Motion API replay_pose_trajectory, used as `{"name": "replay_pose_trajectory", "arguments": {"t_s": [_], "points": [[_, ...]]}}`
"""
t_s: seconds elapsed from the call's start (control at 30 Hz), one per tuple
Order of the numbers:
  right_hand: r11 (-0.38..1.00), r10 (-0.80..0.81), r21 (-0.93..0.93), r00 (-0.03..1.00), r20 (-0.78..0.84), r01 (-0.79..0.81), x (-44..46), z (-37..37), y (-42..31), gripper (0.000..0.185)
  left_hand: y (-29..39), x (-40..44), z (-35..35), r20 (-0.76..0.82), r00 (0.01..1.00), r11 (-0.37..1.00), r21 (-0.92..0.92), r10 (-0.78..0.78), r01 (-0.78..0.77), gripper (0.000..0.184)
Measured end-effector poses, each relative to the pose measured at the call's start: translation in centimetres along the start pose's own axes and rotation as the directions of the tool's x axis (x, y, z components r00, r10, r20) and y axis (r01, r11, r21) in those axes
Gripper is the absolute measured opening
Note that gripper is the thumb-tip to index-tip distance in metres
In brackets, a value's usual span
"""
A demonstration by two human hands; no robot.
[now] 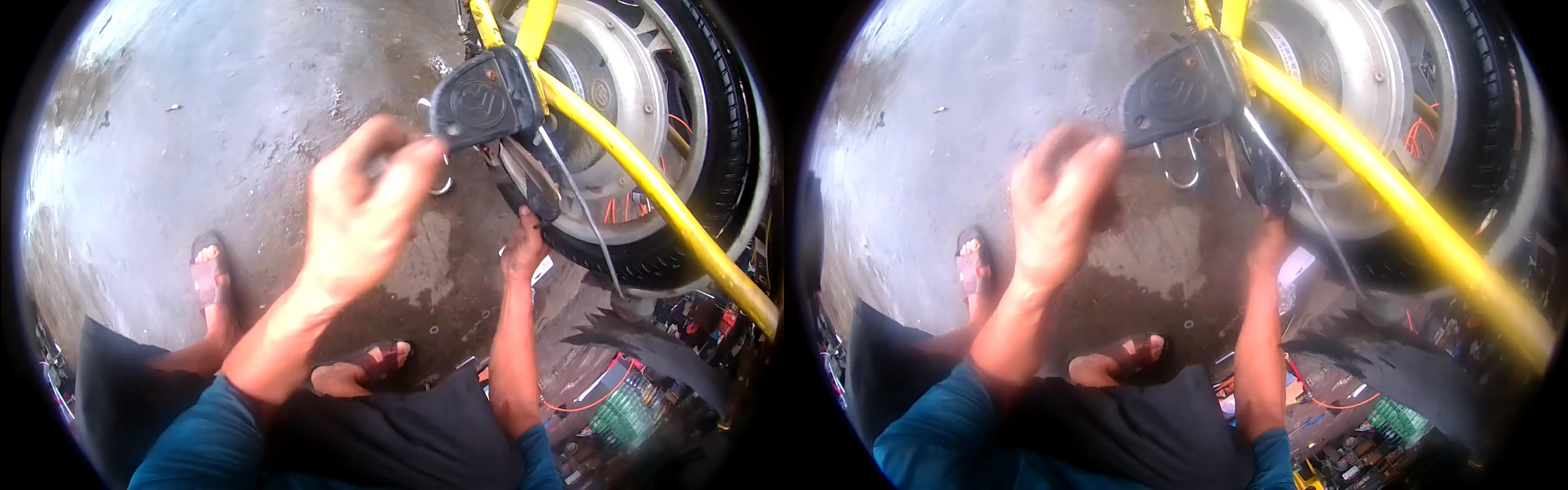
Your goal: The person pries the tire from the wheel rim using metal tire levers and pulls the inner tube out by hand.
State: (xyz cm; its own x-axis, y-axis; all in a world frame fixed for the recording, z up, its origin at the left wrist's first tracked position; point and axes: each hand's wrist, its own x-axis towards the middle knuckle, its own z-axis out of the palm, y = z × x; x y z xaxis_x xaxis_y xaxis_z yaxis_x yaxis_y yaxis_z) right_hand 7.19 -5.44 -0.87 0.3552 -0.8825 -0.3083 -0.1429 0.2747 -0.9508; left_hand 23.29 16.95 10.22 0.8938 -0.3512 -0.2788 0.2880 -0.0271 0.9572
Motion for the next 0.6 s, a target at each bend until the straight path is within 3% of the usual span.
{"name": "replay_pose_trajectory", "arguments": {"t_s": [0.1,0.17,0.23,0.33,0.4,0.47,0.53,0.57,0.6], "points": [[0.997,-0.071,-0.019,0.997,0.031,0.071,0.6,-0.5,0.8,0.048,-0.3,-0.5,1.4,-0.155,0.986,0.998,0.044,0.055,-0.049,0.022],[0.997,-0.040,-0.071,0.998,0.054,0.043,1.1,-0.1,1.3,0.052,-2.9,-2.7,2.5,-0.271,0.961,0.986,-0.136,0.055,-0.095,0.013],[0.983,-0.141,-0.105,0.985,0.094,0.151,0.4,-0.3,0.4,0.052,-3.3,-4.7,4.5,-0.317,0.946,0.908,-0.371,0.072,-0.193,0.019],[0.942,-0.211,-0.226,0.961,0.178,0.248,0.6,-0.5,0.3,0.036,-2.2,-5.6,5.5,-0.262,0.953,0.914,-0.329,0.153,-0.237,0.021],[0.834,-0.332,-0.363,0.904,0.270,0.415,0.8,-0.4,0.5,0.020,-1.3,-5.6,6.0,-0.162,0.863,0.877,0.027,0.478,-0.480,0.023],[0.748,-0.326,-0.486,0.889,0.323,0.451,1.0,-0.6,0.8,0.021,-1.2,-5.9,7.2,-0.050,0.820,0.821,0.066,0.571,-0.568,0.026],[0.731,-0.206,-0.577,0.924,0.322,0.364,0.5,-0.4,-0.1,0.022,-1.3,-6.5,8.0,0.014,0.799,0.796,0.081,0.601,-0.600,0.029],[0.892,-0.161,-0.374,0.951,0.265,0.255,0.2,0.1,-0.3,0.022,-1.2,-6.7,8.4,0.028,0.804,0.799,0.090,0.595,-0.594,0.031],[0.912,-0.139,-0.345,0.959,0.248,0.221,-0.2,0.1,-0.5,0.022,-1.1,-6.9,8.7,0.055,0.794,0.787,0.108,0.606,-0.608,0.031]]}}
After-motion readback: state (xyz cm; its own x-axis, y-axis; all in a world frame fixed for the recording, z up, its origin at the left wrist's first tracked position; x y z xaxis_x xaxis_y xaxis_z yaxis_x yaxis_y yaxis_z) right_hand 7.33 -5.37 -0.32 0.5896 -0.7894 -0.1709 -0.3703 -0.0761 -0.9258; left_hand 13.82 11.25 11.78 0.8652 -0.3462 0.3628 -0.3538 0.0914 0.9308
